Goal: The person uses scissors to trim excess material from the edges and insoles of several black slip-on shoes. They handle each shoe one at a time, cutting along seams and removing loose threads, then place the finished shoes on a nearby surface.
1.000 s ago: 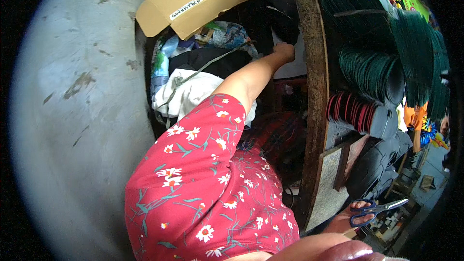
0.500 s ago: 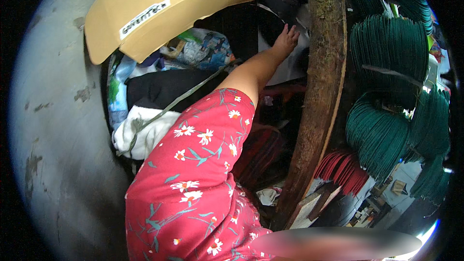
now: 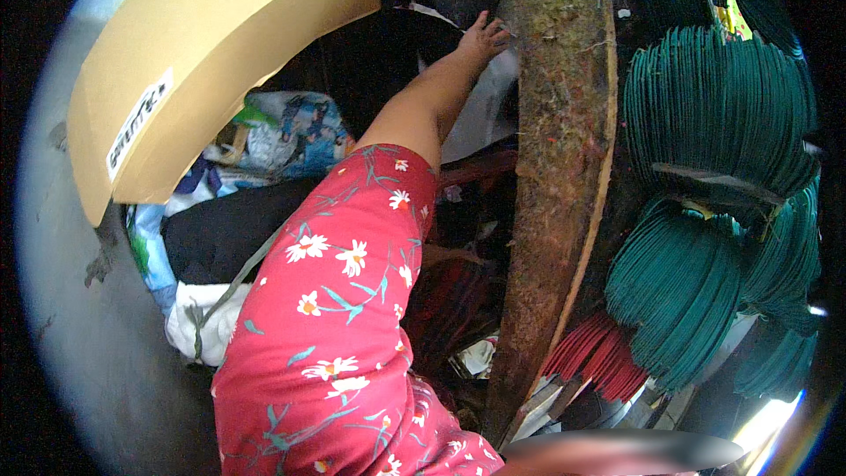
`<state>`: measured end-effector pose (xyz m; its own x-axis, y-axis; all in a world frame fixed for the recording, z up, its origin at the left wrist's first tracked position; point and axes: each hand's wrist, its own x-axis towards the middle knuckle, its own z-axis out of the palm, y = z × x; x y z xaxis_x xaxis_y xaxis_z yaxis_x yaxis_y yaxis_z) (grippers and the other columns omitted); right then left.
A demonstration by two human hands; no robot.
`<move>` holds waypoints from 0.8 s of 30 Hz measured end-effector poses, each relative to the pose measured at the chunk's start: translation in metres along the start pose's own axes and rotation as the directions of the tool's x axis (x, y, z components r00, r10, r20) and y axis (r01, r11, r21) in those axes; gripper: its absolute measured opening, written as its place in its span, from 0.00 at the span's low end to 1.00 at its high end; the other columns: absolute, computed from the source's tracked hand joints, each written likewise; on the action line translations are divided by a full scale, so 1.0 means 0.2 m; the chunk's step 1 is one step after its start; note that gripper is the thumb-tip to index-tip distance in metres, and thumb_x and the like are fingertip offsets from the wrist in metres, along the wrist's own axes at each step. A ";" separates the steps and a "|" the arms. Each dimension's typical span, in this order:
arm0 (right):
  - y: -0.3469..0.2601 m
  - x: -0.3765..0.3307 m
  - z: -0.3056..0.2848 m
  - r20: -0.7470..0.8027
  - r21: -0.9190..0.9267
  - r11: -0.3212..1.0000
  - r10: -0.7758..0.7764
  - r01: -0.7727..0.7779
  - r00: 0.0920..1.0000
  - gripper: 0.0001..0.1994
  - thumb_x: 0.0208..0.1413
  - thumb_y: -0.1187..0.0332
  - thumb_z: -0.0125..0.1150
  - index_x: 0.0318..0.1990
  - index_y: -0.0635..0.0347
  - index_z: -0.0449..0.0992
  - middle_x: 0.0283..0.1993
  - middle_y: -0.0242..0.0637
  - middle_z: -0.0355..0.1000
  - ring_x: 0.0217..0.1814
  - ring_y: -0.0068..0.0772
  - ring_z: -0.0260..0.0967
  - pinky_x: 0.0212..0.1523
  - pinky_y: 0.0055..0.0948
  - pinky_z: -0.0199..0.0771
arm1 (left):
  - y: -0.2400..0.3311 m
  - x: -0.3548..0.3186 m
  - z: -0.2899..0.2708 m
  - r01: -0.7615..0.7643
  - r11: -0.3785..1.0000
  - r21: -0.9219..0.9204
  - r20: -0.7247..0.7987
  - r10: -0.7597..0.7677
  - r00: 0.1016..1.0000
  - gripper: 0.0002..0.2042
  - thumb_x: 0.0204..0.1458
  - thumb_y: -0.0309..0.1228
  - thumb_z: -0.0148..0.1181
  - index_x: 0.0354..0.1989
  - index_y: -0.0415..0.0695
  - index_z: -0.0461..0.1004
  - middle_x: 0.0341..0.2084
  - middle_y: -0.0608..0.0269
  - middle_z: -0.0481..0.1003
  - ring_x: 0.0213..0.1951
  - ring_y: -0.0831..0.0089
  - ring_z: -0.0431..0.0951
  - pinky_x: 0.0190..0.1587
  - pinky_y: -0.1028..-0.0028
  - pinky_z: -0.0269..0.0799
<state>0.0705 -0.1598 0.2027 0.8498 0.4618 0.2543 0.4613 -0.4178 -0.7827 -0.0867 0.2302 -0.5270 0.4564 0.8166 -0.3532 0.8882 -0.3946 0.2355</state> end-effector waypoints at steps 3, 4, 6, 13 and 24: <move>-0.01 -0.01 0.00 -0.037 -0.023 1.000 0.001 -0.002 0.999 0.10 0.60 0.55 0.60 0.43 0.44 0.71 0.28 0.27 0.68 0.24 0.25 0.66 0.26 0.26 0.68 | 0.06 0.09 0.11 -0.048 0.999 -0.015 -0.020 0.047 0.999 0.28 0.65 0.46 0.46 0.74 0.68 0.54 0.77 0.74 0.44 0.77 0.59 0.40 0.72 0.35 0.28; -0.01 -0.02 0.01 -0.045 -0.030 1.000 0.002 -0.003 0.999 0.10 0.60 0.55 0.59 0.43 0.44 0.71 0.28 0.27 0.68 0.24 0.25 0.66 0.26 0.25 0.68 | 0.10 0.10 0.13 -0.050 0.999 -0.007 -0.020 0.050 0.999 0.28 0.64 0.46 0.48 0.73 0.66 0.56 0.75 0.74 0.49 0.75 0.60 0.46 0.70 0.36 0.34; -0.01 -0.03 0.02 -0.058 -0.058 0.998 0.005 -0.009 0.998 0.10 0.60 0.54 0.59 0.44 0.44 0.70 0.28 0.27 0.69 0.24 0.24 0.67 0.26 0.25 0.68 | 0.13 0.15 0.16 -0.036 0.999 -0.005 -0.010 0.036 0.999 0.29 0.61 0.46 0.53 0.72 0.64 0.59 0.70 0.73 0.57 0.70 0.61 0.55 0.66 0.39 0.45; 0.04 -0.05 0.00 -0.113 -0.084 0.996 0.022 -0.031 0.993 0.11 0.61 0.54 0.59 0.46 0.44 0.70 0.28 0.27 0.69 0.24 0.24 0.67 0.25 0.24 0.69 | 0.15 0.22 0.21 0.130 0.982 -0.140 -0.036 -0.136 0.990 0.25 0.55 0.45 0.61 0.63 0.58 0.73 0.56 0.68 0.72 0.60 0.64 0.68 0.54 0.52 0.67; 0.09 -0.01 0.00 -0.129 -0.097 0.992 0.063 -0.076 0.990 0.13 0.61 0.54 0.58 0.49 0.45 0.70 0.29 0.27 0.69 0.24 0.23 0.68 0.25 0.22 0.69 | 0.21 -0.32 0.15 0.102 0.993 -0.058 0.146 -0.092 0.985 0.26 0.53 0.52 0.60 0.54 0.48 0.79 0.45 0.59 0.76 0.44 0.60 0.76 0.37 0.56 0.74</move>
<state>0.0774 -0.1679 0.1876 0.9030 0.3300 0.2751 0.4178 -0.5254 -0.7412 -0.0767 0.1487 -0.5219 0.3753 0.7793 -0.5018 0.9254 -0.2842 0.2508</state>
